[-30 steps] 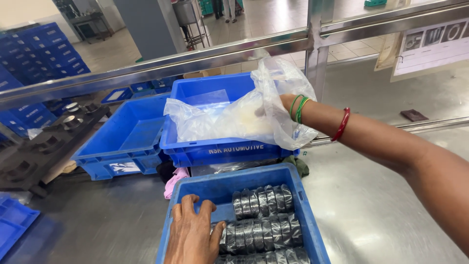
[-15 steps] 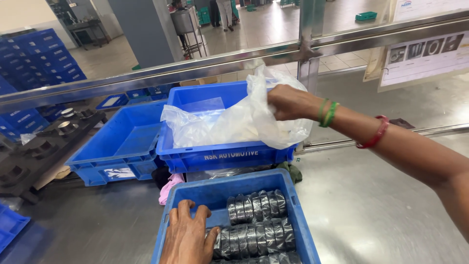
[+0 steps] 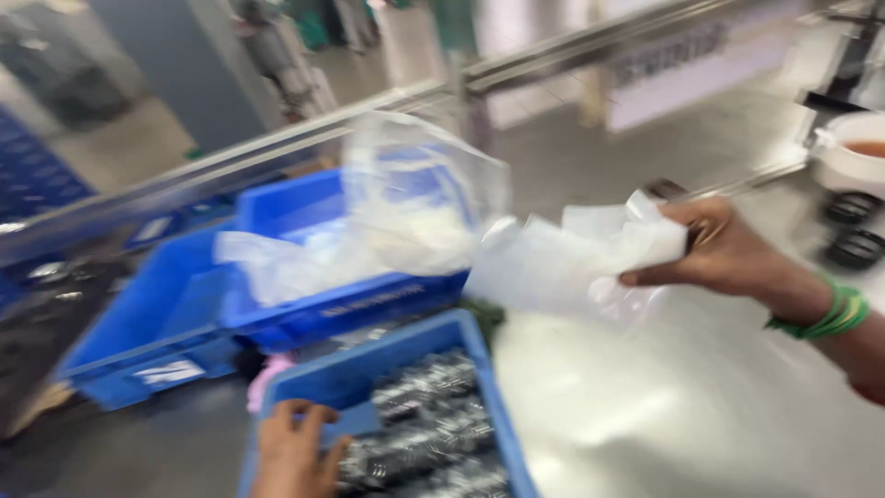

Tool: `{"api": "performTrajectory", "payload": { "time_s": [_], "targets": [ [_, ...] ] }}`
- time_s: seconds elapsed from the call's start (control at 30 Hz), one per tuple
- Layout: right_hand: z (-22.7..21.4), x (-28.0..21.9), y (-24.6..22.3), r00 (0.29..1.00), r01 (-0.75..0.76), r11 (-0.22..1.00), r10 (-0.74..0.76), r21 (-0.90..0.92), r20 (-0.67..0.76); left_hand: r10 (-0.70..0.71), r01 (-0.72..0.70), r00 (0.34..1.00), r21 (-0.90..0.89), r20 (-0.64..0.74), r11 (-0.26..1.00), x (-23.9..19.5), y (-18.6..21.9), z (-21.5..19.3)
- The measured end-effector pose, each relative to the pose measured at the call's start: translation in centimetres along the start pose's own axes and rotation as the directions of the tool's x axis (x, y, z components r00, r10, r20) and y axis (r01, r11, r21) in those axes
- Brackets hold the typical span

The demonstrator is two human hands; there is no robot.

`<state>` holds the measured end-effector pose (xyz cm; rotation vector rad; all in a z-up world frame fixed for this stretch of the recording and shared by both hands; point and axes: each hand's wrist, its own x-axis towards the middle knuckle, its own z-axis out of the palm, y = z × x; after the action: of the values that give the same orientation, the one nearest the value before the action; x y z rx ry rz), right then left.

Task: Manually packing circular metal rings or bearings into plastic bags and organizing them into storage bins on a metal workbench.

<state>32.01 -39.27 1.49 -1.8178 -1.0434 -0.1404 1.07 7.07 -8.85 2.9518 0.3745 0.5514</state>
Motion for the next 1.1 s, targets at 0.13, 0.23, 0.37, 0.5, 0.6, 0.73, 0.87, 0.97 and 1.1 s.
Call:
{"api": "performTrajectory", "payload": {
  "time_s": [0.13,0.23,0.37,0.5,0.6,0.73,0.87,0.97,1.1],
  "targets": [
    [-1.5,-8.9,3.4,0.952,-0.305,0.936,0.295,0.176,0.081,0.100,-0.080,0.981,0.122,-0.168,0.989,-0.2,-1.5,0.1],
    [-1.3,-14.2,6.1,0.904,-0.426,0.852,0.386,0.304,0.186,0.024,-0.009,0.994,0.133,-0.107,0.991,-1.4,2.7,-2.1],
    [-1.5,-18.5,8.9,0.855,-0.515,0.740,0.403,0.432,0.327,-0.061,0.057,0.998,-0.172,-0.018,0.983,-4.5,16.7,-6.2],
    [-1.4,-19.4,9.1,0.801,-0.571,0.723,0.388,0.388,0.457,0.033,0.121,0.947,-0.450,0.320,0.885,-10.7,24.9,-0.2],
    [-1.6,-19.9,8.4,0.765,-0.598,0.682,0.328,0.421,0.554,-0.146,0.172,0.984,-0.738,0.100,0.653,-13.9,35.3,4.8],
    [-1.2,-22.3,10.7,0.644,-0.629,0.724,0.283,0.283,0.711,-0.333,0.266,0.943,-0.657,0.025,0.705,-12.0,41.9,6.6],
    [-0.7,-24.8,12.9,0.617,-0.519,0.751,-0.001,0.408,0.787,-0.220,0.708,0.676,-0.703,0.703,-0.071,-11.9,42.1,9.8],
    [-1.8,-22.8,10.2,0.482,-0.376,0.774,-0.305,0.509,0.821,-0.222,0.750,0.656,-0.657,0.722,0.076,-11.9,41.6,11.2],
    [-3.2,-23.5,12.1,0.307,-0.524,0.785,-0.187,0.330,0.933,-0.225,0.741,0.657,-0.672,0.720,0.013,-11.9,41.6,12.0]
  ]
}}
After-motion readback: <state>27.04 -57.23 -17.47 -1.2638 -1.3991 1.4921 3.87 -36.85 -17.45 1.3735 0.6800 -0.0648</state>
